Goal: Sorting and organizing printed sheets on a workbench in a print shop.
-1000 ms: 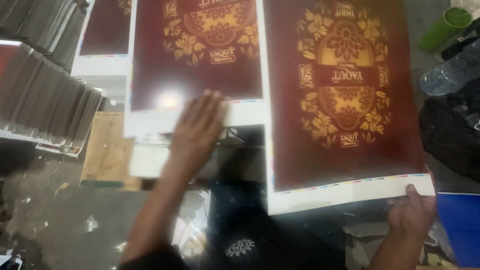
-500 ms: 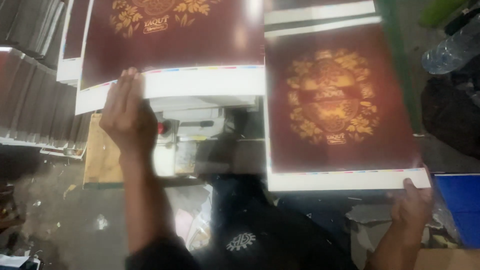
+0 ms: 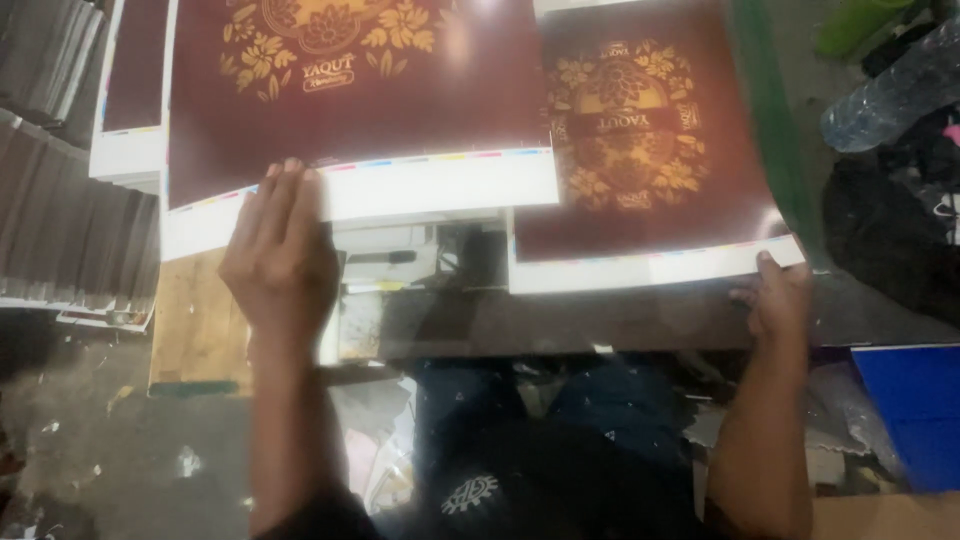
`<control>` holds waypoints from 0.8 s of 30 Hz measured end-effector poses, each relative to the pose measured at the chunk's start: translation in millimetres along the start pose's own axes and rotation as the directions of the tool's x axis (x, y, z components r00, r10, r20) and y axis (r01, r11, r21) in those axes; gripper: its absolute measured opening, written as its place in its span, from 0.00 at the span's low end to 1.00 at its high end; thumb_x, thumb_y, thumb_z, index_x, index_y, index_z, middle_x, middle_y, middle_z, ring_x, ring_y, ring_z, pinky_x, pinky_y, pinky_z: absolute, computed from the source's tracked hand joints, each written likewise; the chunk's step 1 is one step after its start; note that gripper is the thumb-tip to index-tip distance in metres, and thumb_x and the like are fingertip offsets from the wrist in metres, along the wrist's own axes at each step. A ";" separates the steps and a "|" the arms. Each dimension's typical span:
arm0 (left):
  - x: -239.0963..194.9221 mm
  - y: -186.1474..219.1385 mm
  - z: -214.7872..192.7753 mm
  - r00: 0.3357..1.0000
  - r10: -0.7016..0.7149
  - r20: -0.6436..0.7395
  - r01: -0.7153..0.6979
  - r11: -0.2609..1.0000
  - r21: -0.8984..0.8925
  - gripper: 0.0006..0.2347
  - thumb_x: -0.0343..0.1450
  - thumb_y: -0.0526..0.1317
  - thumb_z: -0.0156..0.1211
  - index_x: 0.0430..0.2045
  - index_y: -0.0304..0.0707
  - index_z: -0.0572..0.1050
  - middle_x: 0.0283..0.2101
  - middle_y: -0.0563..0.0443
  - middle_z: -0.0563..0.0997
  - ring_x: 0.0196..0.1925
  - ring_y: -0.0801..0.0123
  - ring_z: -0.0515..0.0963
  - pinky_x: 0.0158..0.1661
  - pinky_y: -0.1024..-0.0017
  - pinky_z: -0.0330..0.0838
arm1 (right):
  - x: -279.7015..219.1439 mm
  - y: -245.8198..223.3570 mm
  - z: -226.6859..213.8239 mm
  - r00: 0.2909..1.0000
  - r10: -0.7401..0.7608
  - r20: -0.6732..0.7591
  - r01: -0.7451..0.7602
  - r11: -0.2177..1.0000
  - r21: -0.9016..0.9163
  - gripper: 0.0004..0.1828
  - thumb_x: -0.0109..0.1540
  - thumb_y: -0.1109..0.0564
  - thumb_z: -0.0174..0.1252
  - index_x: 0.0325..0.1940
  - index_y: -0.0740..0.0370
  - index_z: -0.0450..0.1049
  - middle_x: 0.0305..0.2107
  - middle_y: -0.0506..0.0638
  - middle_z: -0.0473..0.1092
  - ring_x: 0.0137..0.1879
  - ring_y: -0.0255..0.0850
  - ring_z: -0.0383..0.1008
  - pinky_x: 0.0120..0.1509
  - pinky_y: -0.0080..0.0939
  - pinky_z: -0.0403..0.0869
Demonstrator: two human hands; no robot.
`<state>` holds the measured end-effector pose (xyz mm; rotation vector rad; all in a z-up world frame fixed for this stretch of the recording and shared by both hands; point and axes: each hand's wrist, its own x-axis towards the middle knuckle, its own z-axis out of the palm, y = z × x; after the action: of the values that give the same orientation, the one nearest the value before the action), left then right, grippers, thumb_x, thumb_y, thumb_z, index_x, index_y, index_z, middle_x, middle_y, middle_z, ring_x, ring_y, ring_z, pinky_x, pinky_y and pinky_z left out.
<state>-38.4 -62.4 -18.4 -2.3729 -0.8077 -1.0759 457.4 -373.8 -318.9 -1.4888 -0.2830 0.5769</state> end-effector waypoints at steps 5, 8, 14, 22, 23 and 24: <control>0.2 2.4 2.7 0.999 0.036 -0.018 -0.035 0.999 0.026 0.08 0.83 0.32 0.52 0.51 0.39 0.80 0.53 0.38 0.85 0.57 0.48 0.85 0.53 0.60 0.82 | -11.3 -37.7 30.8 0.961 0.246 -0.125 -0.253 0.966 -0.046 0.36 0.71 0.53 0.49 0.80 0.53 0.42 0.46 0.60 0.75 0.41 0.46 0.79 0.31 0.37 0.75; -1.5 12.7 11.1 0.995 0.078 -0.069 -0.078 0.997 0.008 0.07 0.82 0.33 0.56 0.49 0.40 0.80 0.53 0.39 0.85 0.56 0.50 0.85 0.52 0.60 0.82 | -39.8 -47.3 48.4 0.945 0.239 -0.221 -0.284 0.939 -0.196 0.37 0.70 0.56 0.48 0.81 0.55 0.40 0.48 0.59 0.77 0.44 0.44 0.81 0.37 0.39 0.76; 6.6 85.2 -2.7 0.972 0.149 0.180 -0.102 0.964 -0.246 0.16 0.74 0.35 0.58 0.57 0.32 0.75 0.61 0.34 0.76 0.64 0.45 0.76 0.56 0.51 0.73 | -96.1 -92.0 122.9 0.955 0.088 0.282 -0.060 0.993 -0.104 0.31 0.70 0.54 0.52 0.78 0.61 0.60 0.50 0.62 0.77 0.45 0.46 0.78 0.40 0.41 0.77; 0.8 140.3 -12.8 0.901 0.273 0.336 -0.150 0.925 -0.351 0.22 0.72 0.36 0.56 0.62 0.29 0.68 0.66 0.30 0.72 0.70 0.43 0.69 0.63 0.46 0.65 | -138.9 -157.1 189.7 0.816 -0.312 0.487 -0.123 0.730 0.672 0.16 0.72 0.52 0.54 0.59 0.66 0.71 0.47 0.61 0.75 0.47 0.51 0.80 0.44 0.50 0.82; 1.9 139.7 -16.0 0.903 0.265 0.338 -0.144 0.928 -0.343 0.22 0.72 0.36 0.56 0.62 0.29 0.68 0.66 0.30 0.72 0.70 0.43 0.69 0.63 0.46 0.65 | -140.1 -153.4 184.5 0.811 -0.312 0.496 -0.129 0.731 0.670 0.16 0.72 0.52 0.54 0.59 0.66 0.71 0.47 0.61 0.75 0.47 0.51 0.80 0.44 0.50 0.82; 2.4 139.6 -19.2 0.899 0.276 0.341 -0.124 0.905 -0.406 0.20 0.74 0.40 0.57 0.61 0.29 0.68 0.65 0.30 0.72 0.70 0.42 0.69 0.63 0.45 0.64 | -141.5 -149.6 178.5 0.866 -0.256 0.430 -0.052 0.809 0.586 0.15 0.73 0.54 0.55 0.57 0.69 0.71 0.45 0.61 0.74 0.44 0.49 0.79 0.42 0.46 0.80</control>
<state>43.6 -177.0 -22.2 -2.9843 -0.4824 -0.7248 274.9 -293.0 -133.4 -0.6992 -0.5311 0.8633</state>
